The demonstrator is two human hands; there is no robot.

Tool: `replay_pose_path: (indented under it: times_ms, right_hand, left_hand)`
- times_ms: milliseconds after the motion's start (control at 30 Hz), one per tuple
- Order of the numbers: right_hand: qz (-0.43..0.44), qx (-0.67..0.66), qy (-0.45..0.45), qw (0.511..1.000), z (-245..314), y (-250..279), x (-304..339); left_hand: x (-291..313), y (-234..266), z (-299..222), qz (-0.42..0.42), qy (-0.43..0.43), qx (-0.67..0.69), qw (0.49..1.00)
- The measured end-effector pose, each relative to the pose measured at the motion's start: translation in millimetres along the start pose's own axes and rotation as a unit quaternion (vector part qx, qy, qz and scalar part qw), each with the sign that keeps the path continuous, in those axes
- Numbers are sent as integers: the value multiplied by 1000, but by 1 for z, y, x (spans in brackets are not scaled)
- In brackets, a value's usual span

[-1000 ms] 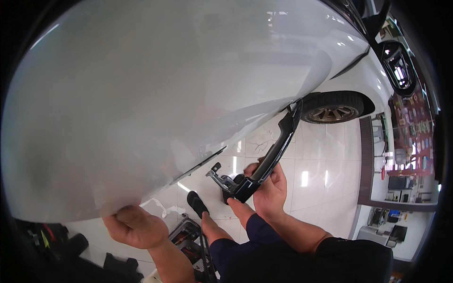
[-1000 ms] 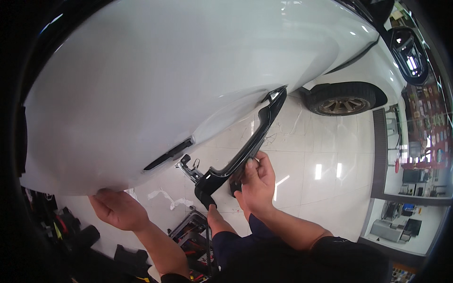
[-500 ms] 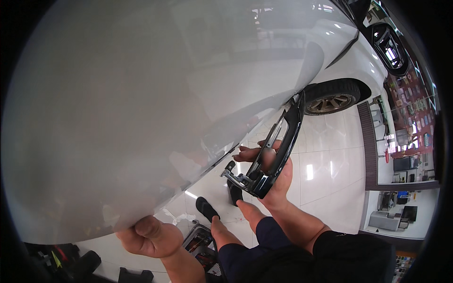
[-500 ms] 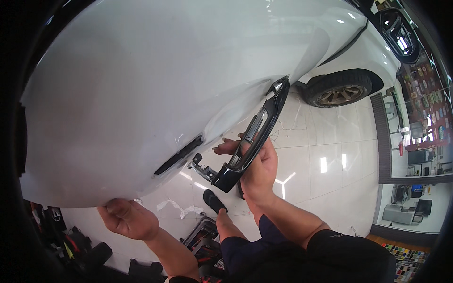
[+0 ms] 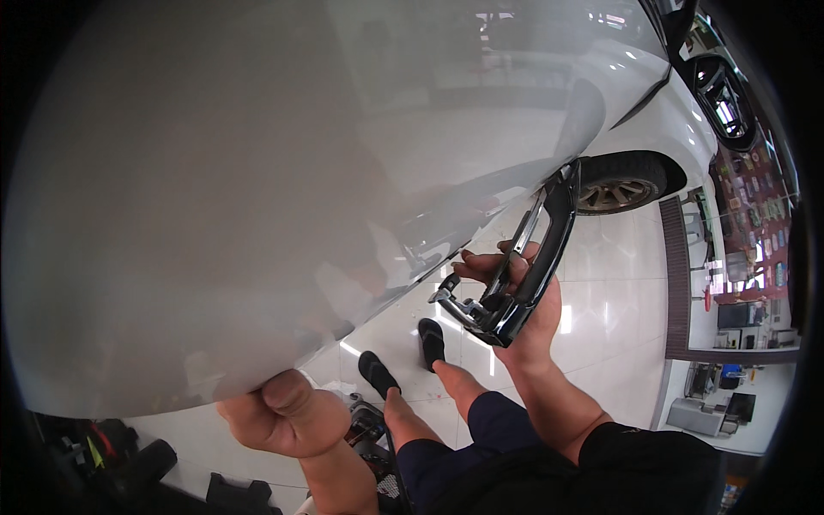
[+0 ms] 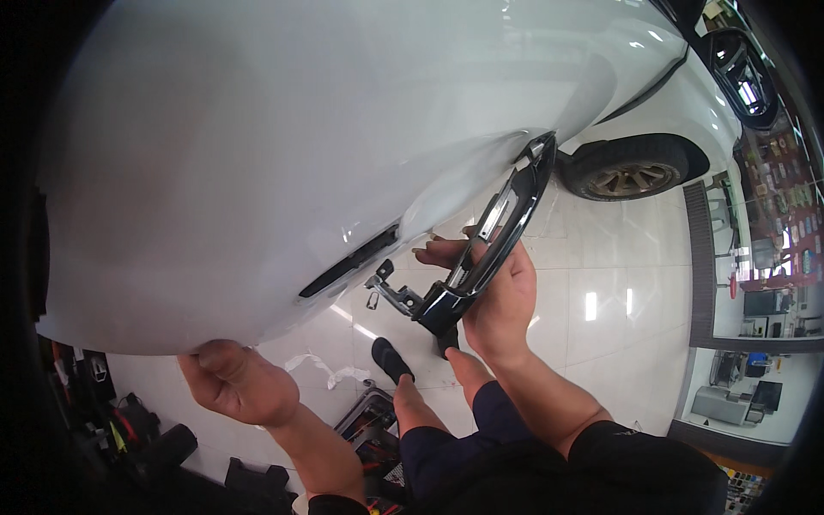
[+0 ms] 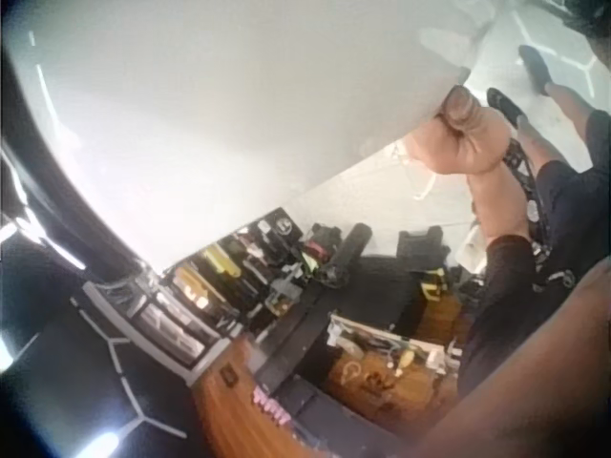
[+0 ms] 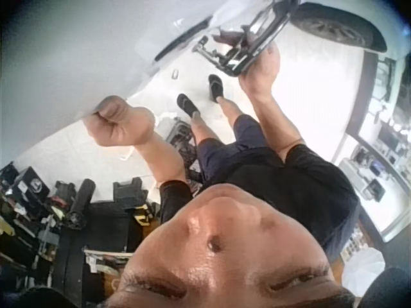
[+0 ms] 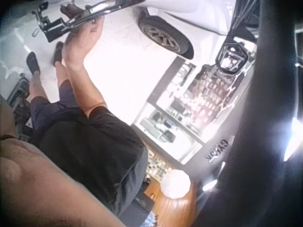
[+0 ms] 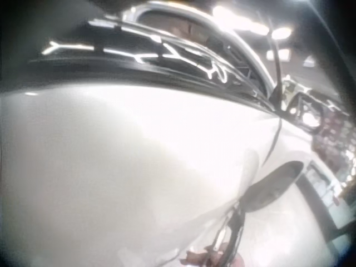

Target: The person removes a car door handle, cleans the mounting area, and reinstalls the handle using a screwdriver. The person repeatedly aligns and secures the handle to the door panel.

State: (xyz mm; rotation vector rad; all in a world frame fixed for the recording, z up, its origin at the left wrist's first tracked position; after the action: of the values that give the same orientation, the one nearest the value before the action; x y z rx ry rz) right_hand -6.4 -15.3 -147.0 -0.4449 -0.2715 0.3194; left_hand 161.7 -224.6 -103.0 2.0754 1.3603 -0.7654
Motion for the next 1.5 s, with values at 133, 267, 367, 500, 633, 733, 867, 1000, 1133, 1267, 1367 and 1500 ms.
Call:
replay_pose_path:
  times_ms: [133,267,367,500,633,733,867,1000,1133,1267,1367,1500]
  right_hand:
    - [11,6,6,1000,-2,-1,1]
    - [31,9,6,999,-2,1,1]
    - [3,3,-18,1000,-1,-1,2]
    - [-2,-1,-4,1000,-5,1,2]
    - [-9,1,-1,1000,-6,0,2]
    - [-2,4,5,1000,-7,1,1]
    - [1,-6,-3,1000,-4,1,0]
    - [-15,8,-29,999,-3,-1,0]
    - [-14,11,-21,1000,-4,1,1]
    - [-37,6,-22,999,-3,-2,1]
    - [-10,29,-21,999,1,1,0]
    - [-27,37,-11,999,6,2,4]
  left_hand:
    - [-3,-1,-4,21,-17,43,999]
    - [-9,-4,-8,45,-29,57,997]
    - [-13,-5,-8,55,-40,69,995]
    - [-13,-7,-9,50,-46,53,996]
    - [-13,-8,-9,43,-41,42,997]
    - [-14,-9,-8,42,-44,42,997]
    - [-14,-6,-8,61,-49,53,996]
    - [-13,-5,-9,73,-61,50,994]
    - [-11,-5,-5,75,-70,52,993]
    - [-12,-5,-5,80,-74,61,992]
    - [-13,-4,-6,85,-71,61,992]
    - [-15,-5,-8,42,-61,47,996]
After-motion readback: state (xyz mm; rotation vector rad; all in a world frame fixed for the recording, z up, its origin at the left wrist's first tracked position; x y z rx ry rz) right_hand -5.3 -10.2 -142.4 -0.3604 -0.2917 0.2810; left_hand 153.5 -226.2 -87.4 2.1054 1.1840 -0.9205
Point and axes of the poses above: each hand's wrist, its own x-axis away from the middle knuckle, its own y-axis out of the back of the hand, z = x × y, the point moved 5 cm from there along -x, towards the middle knuckle, and after that the axes turned 11 degrees about -y, right-handed, at the moved point
